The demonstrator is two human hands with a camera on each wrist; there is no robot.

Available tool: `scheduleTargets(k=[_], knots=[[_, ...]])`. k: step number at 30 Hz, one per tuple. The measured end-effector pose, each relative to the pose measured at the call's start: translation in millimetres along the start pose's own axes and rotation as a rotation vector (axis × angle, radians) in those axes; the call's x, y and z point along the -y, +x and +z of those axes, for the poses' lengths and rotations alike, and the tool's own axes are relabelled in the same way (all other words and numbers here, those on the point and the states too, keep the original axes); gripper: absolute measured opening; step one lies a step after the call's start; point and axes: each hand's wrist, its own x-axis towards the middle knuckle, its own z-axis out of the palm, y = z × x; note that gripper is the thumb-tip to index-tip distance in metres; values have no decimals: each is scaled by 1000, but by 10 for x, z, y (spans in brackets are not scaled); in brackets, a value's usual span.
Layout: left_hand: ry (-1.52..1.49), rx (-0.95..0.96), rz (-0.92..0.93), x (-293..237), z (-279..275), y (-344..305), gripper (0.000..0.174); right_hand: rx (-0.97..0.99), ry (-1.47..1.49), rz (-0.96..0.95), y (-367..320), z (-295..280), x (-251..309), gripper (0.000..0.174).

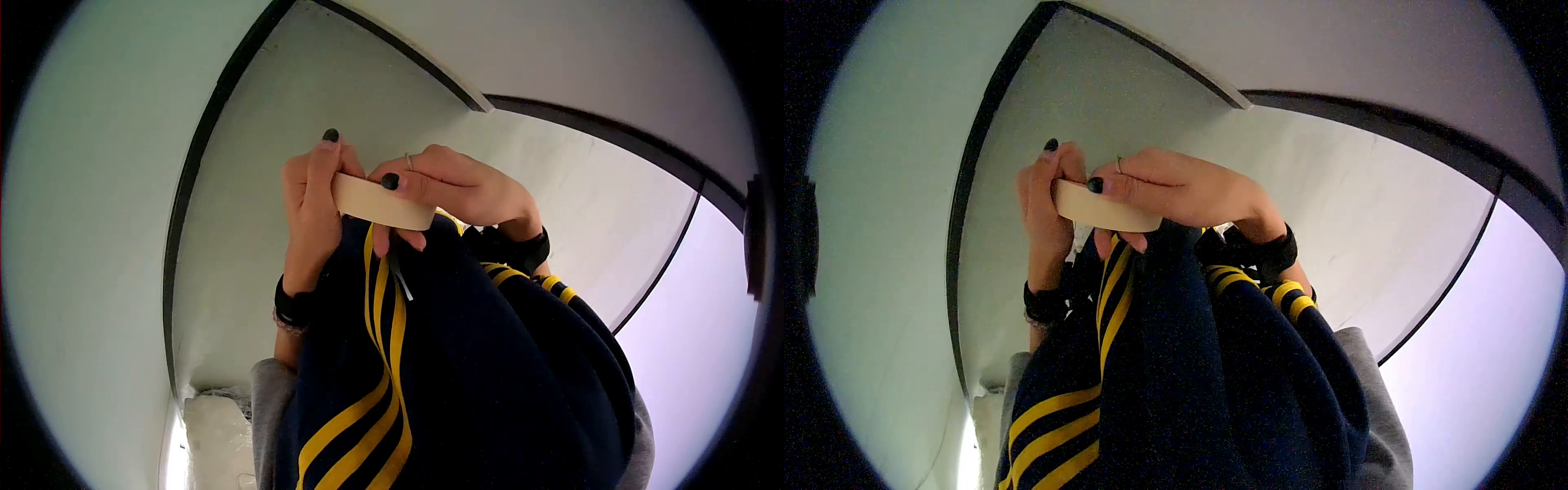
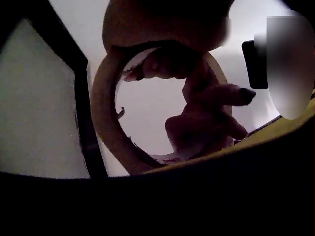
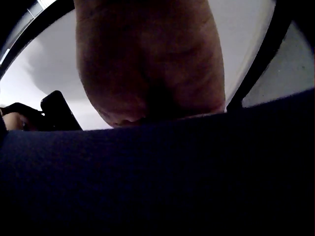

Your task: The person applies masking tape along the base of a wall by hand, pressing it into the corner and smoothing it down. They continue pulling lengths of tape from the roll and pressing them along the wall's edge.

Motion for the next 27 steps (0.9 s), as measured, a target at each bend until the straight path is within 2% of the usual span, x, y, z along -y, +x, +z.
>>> scheduleTargets(k=[2, 4, 5, 8, 9, 10, 14, 16, 17, 19, 20, 22, 26, 27], knots=[[-8, -31, 14, 60, -7, 11, 48, 12, 8, -34, -19, -23, -54, 41], [493, -102, 347, 134, -71, 36, 47, -17, 35, -9, -27, -14, -21, 40], [607, -136, 440, 154, -78, 42, 47, -17, 38, -8, -27, -17, -15, 40], [165, -79, 134, 96, -54, 26, 46, -40, 199, 67, -13, 10, 13, 37], [129, -81, 112, 89, -51, 24, 46, -31, 51, 108, 16, 35, 73, 35], [111, -82, 99, 89, -48, 18, 46, -24, -97, 152, 41, 48, 102, 33], [105, -101, 92, 80, -49, 5, 45, -57, -31, 160, 44, 60, 95, 32], [-100, -11, -13, 48, -72, 33, 44, -71, 13, 106, 49, 57, 57, 32], [-99, -11, -13, 76, -47, 23, 44, -71, 13, 106, 55, 61, 62, 32], [292, -309, 206, 184, 45, -24, 44, -127, 49, 119, 43, 77, 81, 35], [291, -309, 206, 221, -15, -6, 44, -128, 49, 120, 43, 88, 70, 35], [-225, -44, -3, 247, -177, 62, 43, -192, 153, 116, 47, 111, 38, 38], [-152, -45, 8, 122, -141, 61, 43, -163, 185, 126, 53, 108, 151, 37], [-146, -28, 39, 103, -127, 65, 43, -151, 31, 138, 65, 126, 186, 35]])
